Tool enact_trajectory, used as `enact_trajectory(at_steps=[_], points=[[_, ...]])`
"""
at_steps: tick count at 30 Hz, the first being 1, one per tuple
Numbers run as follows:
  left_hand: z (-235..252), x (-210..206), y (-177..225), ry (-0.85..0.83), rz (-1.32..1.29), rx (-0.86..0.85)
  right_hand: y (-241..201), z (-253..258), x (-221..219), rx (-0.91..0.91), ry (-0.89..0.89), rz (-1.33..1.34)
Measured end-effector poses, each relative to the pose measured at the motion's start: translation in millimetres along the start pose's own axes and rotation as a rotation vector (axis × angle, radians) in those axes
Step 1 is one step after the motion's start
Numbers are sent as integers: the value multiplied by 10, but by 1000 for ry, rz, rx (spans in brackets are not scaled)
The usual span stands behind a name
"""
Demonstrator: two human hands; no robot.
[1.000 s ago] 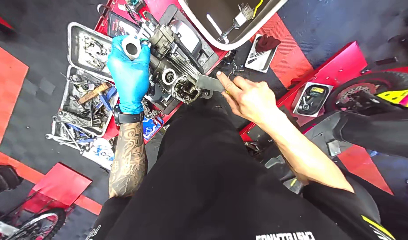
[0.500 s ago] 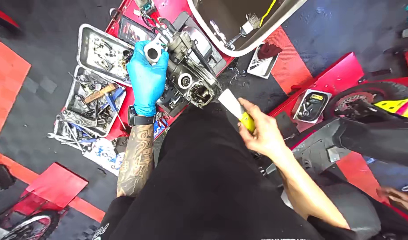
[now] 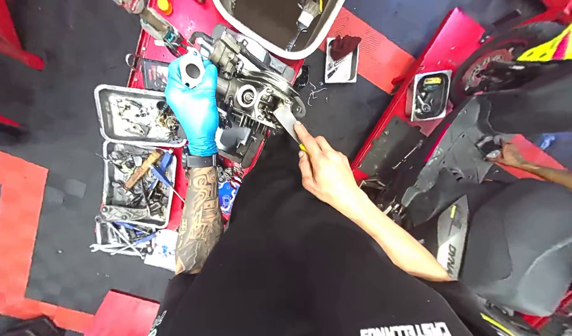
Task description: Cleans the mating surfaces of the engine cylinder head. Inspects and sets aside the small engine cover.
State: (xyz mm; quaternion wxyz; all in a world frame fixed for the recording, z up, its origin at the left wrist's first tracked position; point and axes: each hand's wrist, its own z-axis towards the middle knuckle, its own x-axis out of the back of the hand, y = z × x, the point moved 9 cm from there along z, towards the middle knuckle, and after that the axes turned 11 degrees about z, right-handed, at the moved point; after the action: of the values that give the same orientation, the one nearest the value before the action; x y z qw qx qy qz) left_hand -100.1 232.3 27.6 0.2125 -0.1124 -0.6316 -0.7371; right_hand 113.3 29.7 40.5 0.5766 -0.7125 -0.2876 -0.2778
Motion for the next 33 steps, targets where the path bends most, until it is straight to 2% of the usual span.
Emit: enact_trajectory(at_steps=[5, 12, 14, 16, 17, 18, 20, 22, 23, 27, 30, 33], points=[[-32, -17, -6, 6, -107, 4, -102, -38, -99, -63, 58, -28], [-126, 38, -86, 40, -54, 48, -215, -39, -132, -166, 71, -9], [-263, 280, 101, 29, 76, -1, -238, -31, -102, -189, 78, 10], [-374, 538, 472, 129, 127, -163, -245, -21, -66, -228, 96, 41], [-419, 560, 665, 105, 91, -260, -239, -25, -40, -255, 112, 61], [-451, 488, 834, -15, 80, -359, -236, -38, -15, -277, 132, 83], [-456, 167, 994, -382, 255, -479, -235, -60, 27, -298, 182, 121], [-438, -151, 929, -683, 542, -508, -237, -99, 51, -288, 230, 136], [-431, -267, 884, -772, 642, -531, -243, -120, 54, -273, 245, 137], [-458, -586, 782, -984, 930, -644, -295, -171, 48, -230, 239, 119], [-431, -746, 760, -987, 997, -679, -282, -147, 13, -260, 215, 86], [-408, -761, 693, -960, 930, -673, -259, -122, 10, -280, 204, 94]])
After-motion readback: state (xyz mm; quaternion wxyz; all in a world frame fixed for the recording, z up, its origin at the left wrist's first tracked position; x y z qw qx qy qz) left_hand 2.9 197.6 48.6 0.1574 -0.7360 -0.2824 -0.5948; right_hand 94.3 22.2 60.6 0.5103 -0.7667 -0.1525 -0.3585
